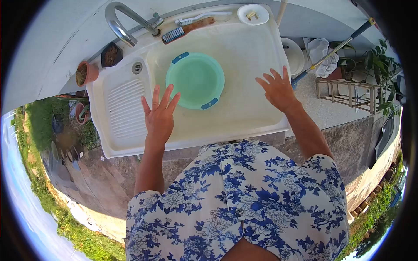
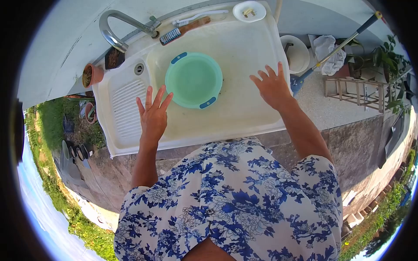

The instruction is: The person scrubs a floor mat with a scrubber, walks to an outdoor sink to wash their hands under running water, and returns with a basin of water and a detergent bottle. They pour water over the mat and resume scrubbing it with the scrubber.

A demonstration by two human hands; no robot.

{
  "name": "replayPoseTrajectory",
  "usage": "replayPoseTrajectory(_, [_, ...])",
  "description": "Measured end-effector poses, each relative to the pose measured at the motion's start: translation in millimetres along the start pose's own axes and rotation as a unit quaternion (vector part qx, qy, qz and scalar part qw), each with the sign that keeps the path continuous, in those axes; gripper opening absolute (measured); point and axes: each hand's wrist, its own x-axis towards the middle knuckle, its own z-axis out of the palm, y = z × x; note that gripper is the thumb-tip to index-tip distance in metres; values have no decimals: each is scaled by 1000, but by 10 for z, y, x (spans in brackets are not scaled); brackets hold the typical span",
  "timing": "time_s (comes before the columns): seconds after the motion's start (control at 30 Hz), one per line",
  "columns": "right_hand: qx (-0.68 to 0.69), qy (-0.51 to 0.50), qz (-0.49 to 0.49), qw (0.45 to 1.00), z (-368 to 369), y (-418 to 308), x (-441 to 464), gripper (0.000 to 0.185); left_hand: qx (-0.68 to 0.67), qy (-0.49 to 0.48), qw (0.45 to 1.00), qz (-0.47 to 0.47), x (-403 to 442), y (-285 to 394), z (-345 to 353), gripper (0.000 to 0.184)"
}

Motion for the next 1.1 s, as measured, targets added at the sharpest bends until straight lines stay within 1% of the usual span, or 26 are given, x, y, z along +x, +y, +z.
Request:
replayPoseTrajectory(0.03, [-265, 11, -170, 949, 11, -24, -250, 34, -160, 96, 982, -31, -107, -147, 8, 45])
replayPoseTrajectory(0.07, [-11, 84, 20, 996, 34, -21, -418, 27, -326, 184, 925, -63, -176, -255, 60, 39])
replayPoseTrajectory(0.1, [89, 58, 105, 989, -64, 72, -521, 23, -382, 92, 915, -90, -356, -547, 168, 33])
replayPoseTrajectory(0.13, [190, 21, 204, 960, -136, 140, -767, 19, -502, -42, 847, -166, -533, -582, 79, 24])
replayPoseTrajectory(0.2, [148, -124, 173, 966, -177, 139, -1222, 20, -441, -190, 875, -55, -954, -787, 436, 21])
replayPoseTrajectory(0.23, [162, -183, 173, 954, -187, 47, -1396, 19, -465, -273, 836, -102, -1109, -707, 418, 17])
replayPoseTrajectory(0.27, [175, -241, 173, 939, -195, -33, -1541, 19, -457, -302, 832, -88, -1250, -675, 530, 19])
replayPoseTrajectory(0.3, [203, -257, 171, 929, -153, -110, -1656, 20, -457, -301, 832, -90, -1295, -599, 529, 19])
replayPoseTrajectory(0.33, [231, -275, 170, 918, -108, -185, -1772, 21, -469, -336, 810, -98, -1358, -499, 533, 20])
replayPoseTrajectory(0.37, [229, -277, 168, 918, -30, -196, -1859, 21, -482, -368, 788, -106, -1392, -410, 552, 20])
replayPoseTrajectory(0.4, [216, -273, 180, 920, 95, -180, -1933, 23, -484, -367, 787, -109, -1413, -350, 618, 20])
replayPoseTrajectory(0.47, [201, -274, 187, 922, 205, -197, -2009, 25, -442, -348, 826, -35, -1424, -261, 761, 21])
replayPoseTrajectory(0.57, [197, -265, 202, 922, 166, -50, -2110, 26, -423, -344, 837, -43, -1371, 16, 661, 23])
replayPoseTrajectory(0.6, [199, -262, 197, 923, 142, 23, -2170, 25, -497, -312, 807, -61, -1402, 146, 613, 22])
replayPoseTrajectory(0.7, [182, -247, 191, 932, 170, 208, -2258, 23, -482, -296, 821, -74, -1380, 367, 526, 21])
replayPoseTrajectory(0.73, [168, -236, 192, 938, 187, 261, -2292, 22, -482, -293, 822, -78, -1407, 393, 617, 21])
replayPoseTrajectory(0.77, [169, -239, 188, 938, 193, 281, -2292, 22, -435, -272, 858, -25, -1421, 373, 785, 21])
replayPoseTrajectory(0.8, [147, -266, 182, 935, 208, 272, -2287, 22, -384, -250, 888, 28, -1404, 397, 763, 21])
replayPoseTrajectory(0.83, [125, -292, 176, 932, 221, 274, -2280, 22, -384, -249, 889, 24, -1405, 419, 720, 21])
replayPoseTrajectory(0.87, [125, -295, 173, 932, 255, 310, -2271, 22, -383, -274, 882, 23, -1404, 445, 664, 21])
replayPoseTrajectory(0.9, [91, -305, 126, 940, 303, 342, -2236, 22, -383, -301, 873, 21, -1381, 458, 570, 22])
replayPoseTrajectory(0.93, [57, -313, 77, 945, 349, 373, -2201, 23, -384, -301, 873, 17, -1392, 453, 566, 22])
replayPoseTrajectory(0.97, [57, -315, 75, 944, 370, 397, -2176, 23, -417, -300, 858, 4, -1401, 439, 563, 21])
replayPoseTrajectory(1.0, [117, -344, 108, 925, 385, 393, -2146, 25, -449, -299, 842, -8, -1400, 395, 563, 20])
replayPoseTrajectory(1.03, [176, -369, 140, 902, 409, 386, -2107, 26, -450, -299, 842, -8, -1390, 351, 578, 20])
replayPoseTrajectory(1.1, [154, -369, 126, 908, 506, 314, -2007, 27, -446, -334, 829, -38, -1347, 271, 589, 21])
